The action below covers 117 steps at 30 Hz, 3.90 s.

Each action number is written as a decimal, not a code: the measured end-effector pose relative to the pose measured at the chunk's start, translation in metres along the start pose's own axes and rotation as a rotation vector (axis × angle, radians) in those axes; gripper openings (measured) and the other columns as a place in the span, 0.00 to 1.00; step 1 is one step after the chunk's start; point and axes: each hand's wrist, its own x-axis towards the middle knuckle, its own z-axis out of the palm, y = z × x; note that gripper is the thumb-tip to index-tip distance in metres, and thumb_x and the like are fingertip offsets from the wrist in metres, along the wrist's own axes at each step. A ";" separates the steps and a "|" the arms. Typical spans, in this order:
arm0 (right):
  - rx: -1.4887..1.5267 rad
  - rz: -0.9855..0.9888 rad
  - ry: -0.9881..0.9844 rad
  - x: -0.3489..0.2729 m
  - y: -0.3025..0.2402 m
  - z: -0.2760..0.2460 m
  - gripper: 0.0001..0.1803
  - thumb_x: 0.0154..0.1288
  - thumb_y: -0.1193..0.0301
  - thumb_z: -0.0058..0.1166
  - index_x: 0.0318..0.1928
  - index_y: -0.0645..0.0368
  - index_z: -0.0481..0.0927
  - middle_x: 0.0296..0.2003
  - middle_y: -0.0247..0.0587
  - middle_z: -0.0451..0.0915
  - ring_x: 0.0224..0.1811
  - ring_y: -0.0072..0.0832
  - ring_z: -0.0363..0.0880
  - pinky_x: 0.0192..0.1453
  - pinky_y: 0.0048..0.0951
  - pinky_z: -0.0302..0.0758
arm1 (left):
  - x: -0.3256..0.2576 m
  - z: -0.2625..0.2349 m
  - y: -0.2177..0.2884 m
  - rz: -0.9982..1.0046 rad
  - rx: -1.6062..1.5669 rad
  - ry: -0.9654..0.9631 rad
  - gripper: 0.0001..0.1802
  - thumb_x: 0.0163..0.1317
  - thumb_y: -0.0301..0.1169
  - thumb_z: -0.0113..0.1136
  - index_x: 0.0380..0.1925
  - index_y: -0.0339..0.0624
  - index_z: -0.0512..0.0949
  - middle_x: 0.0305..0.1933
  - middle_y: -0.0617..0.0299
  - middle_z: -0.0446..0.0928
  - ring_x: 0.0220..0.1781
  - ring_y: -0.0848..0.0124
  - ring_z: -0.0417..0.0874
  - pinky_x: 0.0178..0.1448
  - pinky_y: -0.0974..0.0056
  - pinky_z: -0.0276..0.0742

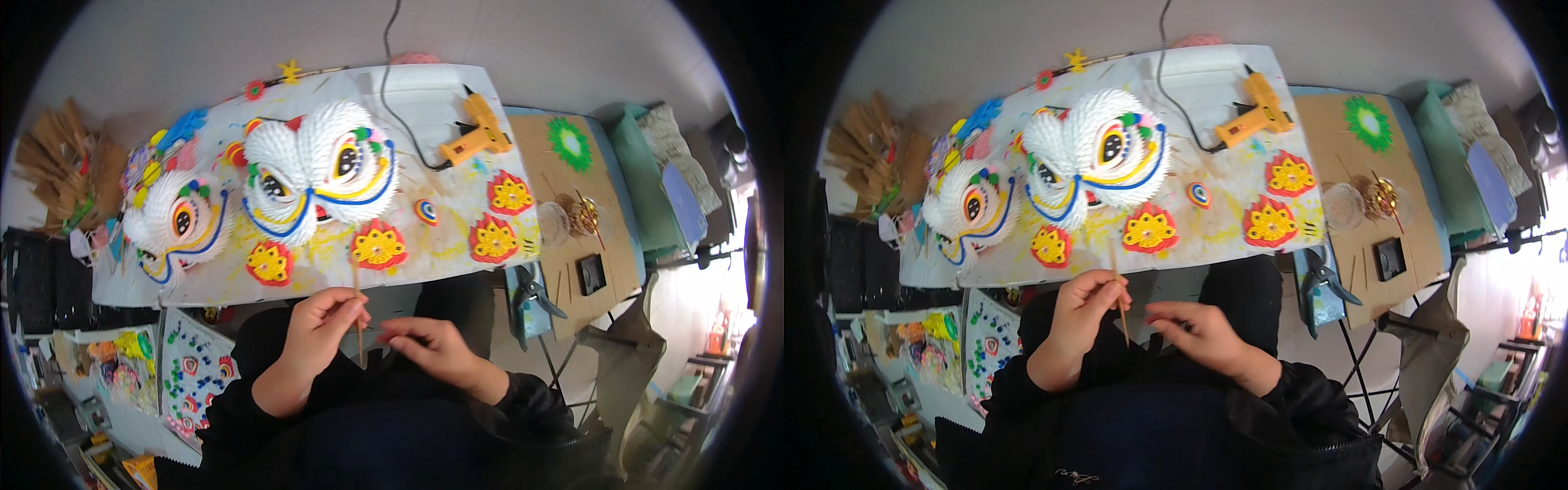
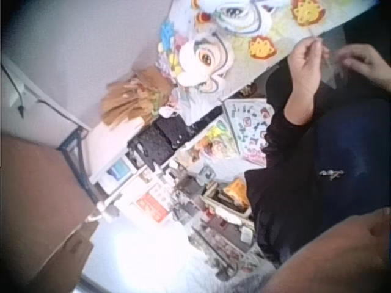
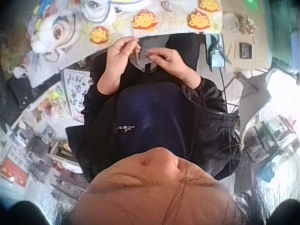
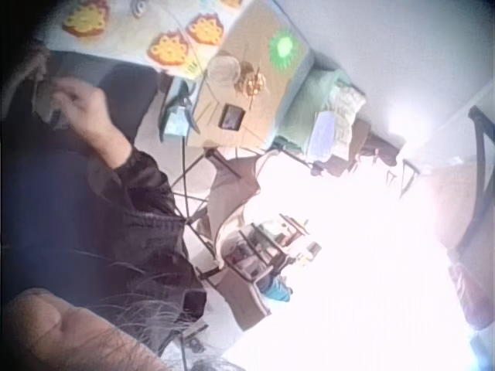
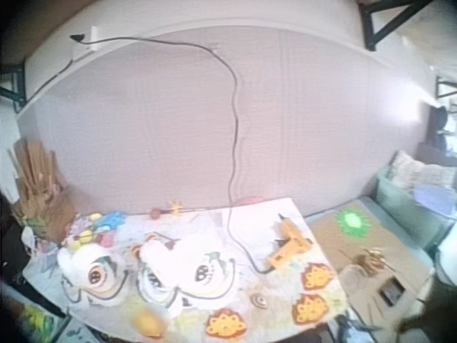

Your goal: The person assembles decorative lion dance masks by attaching foam pieces to wooden sticks using a hot glue gun. They cut the sticks to length with shears and attach the pieces to the mask base on the table.

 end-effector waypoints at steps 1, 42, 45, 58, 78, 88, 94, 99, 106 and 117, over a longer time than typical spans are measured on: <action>-0.104 -0.020 0.132 -0.007 0.006 -0.017 0.10 0.65 0.74 0.56 0.45 0.65 0.80 0.38 0.39 0.83 0.40 0.21 0.80 0.44 0.23 0.76 | 0.000 -0.001 0.000 -0.007 -0.035 -0.007 0.09 0.68 0.26 0.52 0.43 0.32 0.75 0.32 0.60 0.79 0.34 0.76 0.79 0.42 0.71 0.76; -1.019 0.646 1.044 -0.091 0.112 -0.292 0.13 0.46 0.68 0.58 0.35 0.59 0.77 0.33 0.50 0.81 0.40 0.46 0.80 0.45 0.42 0.76 | 0.020 0.028 -0.026 -0.228 0.291 -0.113 0.07 0.67 0.29 0.55 0.35 0.36 0.75 0.22 0.68 0.72 0.23 0.82 0.70 0.29 0.76 0.64; -0.917 0.683 1.027 -0.095 0.109 -0.291 0.12 0.48 0.67 0.57 0.35 0.59 0.79 0.35 0.52 0.82 0.42 0.47 0.80 0.48 0.42 0.75 | 0.021 0.030 -0.027 -0.231 0.290 -0.121 0.07 0.67 0.29 0.55 0.35 0.36 0.75 0.22 0.68 0.72 0.23 0.82 0.70 0.29 0.76 0.64; -0.035 0.386 1.148 -0.138 0.131 -0.315 0.09 0.59 0.72 0.51 0.37 0.65 0.78 0.24 0.33 0.76 0.25 0.20 0.74 0.29 0.21 0.71 | 0.020 0.029 -0.027 -0.264 0.280 -0.109 0.06 0.67 0.28 0.54 0.34 0.35 0.75 0.22 0.68 0.72 0.23 0.82 0.70 0.30 0.76 0.64; -0.777 -0.316 0.520 -0.038 0.078 -0.088 0.06 0.50 0.79 0.61 0.30 0.58 0.78 0.25 0.42 0.76 0.29 0.41 0.76 0.32 0.37 0.72 | 0.016 0.034 -0.022 -0.184 0.204 -0.150 0.11 0.66 0.33 0.58 0.27 0.40 0.74 0.20 0.74 0.68 0.23 0.87 0.64 0.25 0.76 0.60; -1.018 -0.372 0.263 -0.003 0.083 -0.045 0.06 0.49 0.73 0.63 0.29 0.55 0.79 0.24 0.37 0.76 0.27 0.36 0.76 0.33 0.33 0.72 | -0.008 0.019 -0.003 -0.100 0.334 -0.324 0.08 0.66 0.32 0.57 0.35 0.38 0.76 0.24 0.64 0.75 0.25 0.78 0.72 0.29 0.71 0.67; -1.067 -0.333 0.272 0.005 0.085 -0.038 0.05 0.49 0.73 0.63 0.28 0.55 0.79 0.23 0.36 0.75 0.26 0.35 0.75 0.32 0.33 0.72 | -0.018 0.005 0.008 -0.059 0.346 -0.302 0.08 0.66 0.29 0.55 0.42 0.39 0.74 0.28 0.60 0.77 0.27 0.71 0.78 0.32 0.69 0.70; -1.109 -0.325 0.272 0.008 0.086 -0.036 0.06 0.50 0.73 0.63 0.29 0.54 0.79 0.24 0.36 0.76 0.27 0.35 0.76 0.33 0.33 0.72 | -0.023 -0.004 0.012 0.021 0.309 -0.323 0.06 0.67 0.27 0.54 0.41 0.37 0.74 0.28 0.63 0.76 0.26 0.79 0.73 0.30 0.73 0.67; -1.125 -0.323 0.287 0.008 0.085 -0.034 0.05 0.50 0.73 0.63 0.28 0.54 0.79 0.24 0.36 0.77 0.27 0.35 0.76 0.33 0.34 0.72 | -0.021 -0.008 0.003 -0.141 -0.149 -0.176 0.08 0.74 0.30 0.39 0.48 0.40 0.63 0.41 0.52 0.79 0.42 0.71 0.82 0.46 0.70 0.76; -1.083 -0.353 0.309 0.007 0.085 -0.036 0.05 0.50 0.73 0.63 0.28 0.55 0.79 0.23 0.36 0.76 0.26 0.35 0.75 0.31 0.34 0.71 | -0.018 -0.004 0.000 -0.070 -0.223 -0.174 0.05 0.73 0.26 0.40 0.45 0.38 0.63 0.50 0.39 0.76 0.50 0.60 0.82 0.56 0.58 0.77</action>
